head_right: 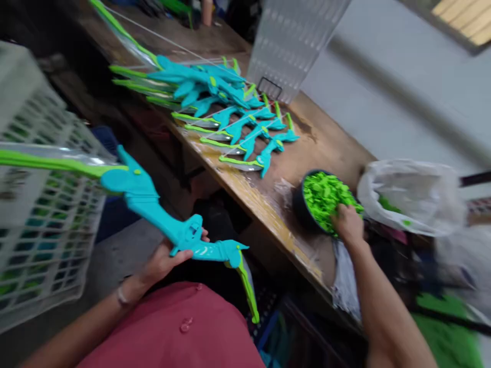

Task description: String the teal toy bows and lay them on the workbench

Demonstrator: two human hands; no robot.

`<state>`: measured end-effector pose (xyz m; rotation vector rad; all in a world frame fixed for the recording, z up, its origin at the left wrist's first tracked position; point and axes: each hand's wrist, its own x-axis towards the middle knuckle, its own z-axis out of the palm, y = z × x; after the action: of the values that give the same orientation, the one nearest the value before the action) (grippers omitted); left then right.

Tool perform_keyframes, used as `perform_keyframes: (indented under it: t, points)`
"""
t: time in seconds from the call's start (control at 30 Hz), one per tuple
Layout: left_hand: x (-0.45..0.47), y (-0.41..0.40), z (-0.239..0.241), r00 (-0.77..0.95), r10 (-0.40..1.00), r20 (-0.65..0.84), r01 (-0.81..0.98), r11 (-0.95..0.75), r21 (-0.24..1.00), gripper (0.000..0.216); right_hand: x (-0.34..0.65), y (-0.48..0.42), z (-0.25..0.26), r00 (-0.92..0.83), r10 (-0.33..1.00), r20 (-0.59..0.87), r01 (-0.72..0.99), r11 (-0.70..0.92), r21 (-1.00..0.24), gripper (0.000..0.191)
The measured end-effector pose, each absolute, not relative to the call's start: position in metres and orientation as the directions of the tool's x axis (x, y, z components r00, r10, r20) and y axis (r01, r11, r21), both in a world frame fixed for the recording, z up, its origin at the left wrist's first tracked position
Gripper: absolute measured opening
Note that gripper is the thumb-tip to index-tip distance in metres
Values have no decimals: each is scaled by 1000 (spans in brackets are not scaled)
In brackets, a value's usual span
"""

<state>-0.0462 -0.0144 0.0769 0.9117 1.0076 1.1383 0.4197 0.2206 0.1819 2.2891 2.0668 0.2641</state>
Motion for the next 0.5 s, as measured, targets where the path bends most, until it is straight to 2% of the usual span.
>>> perform_keyframes:
  t: [0.03,0.2,0.37,0.5]
  points:
    - [-46,-15,77,125,979,-158,-243,185,952,61,422,221,180,102,990,94,980,-117,162,4]
    - [-44,-12,60,183,977,-109,-113,131,985,68,442,221,169,137,988,74,970,-149,191,16]
    - [-39,-14,51,200,971,-132,-132,160,978,71,441,220,162,86,996,36,975,-91,205,16]
    - [-41,-14,47,226,963,-148,-106,175,979,62,444,219,172,59,998,12,968,-60,244,11]
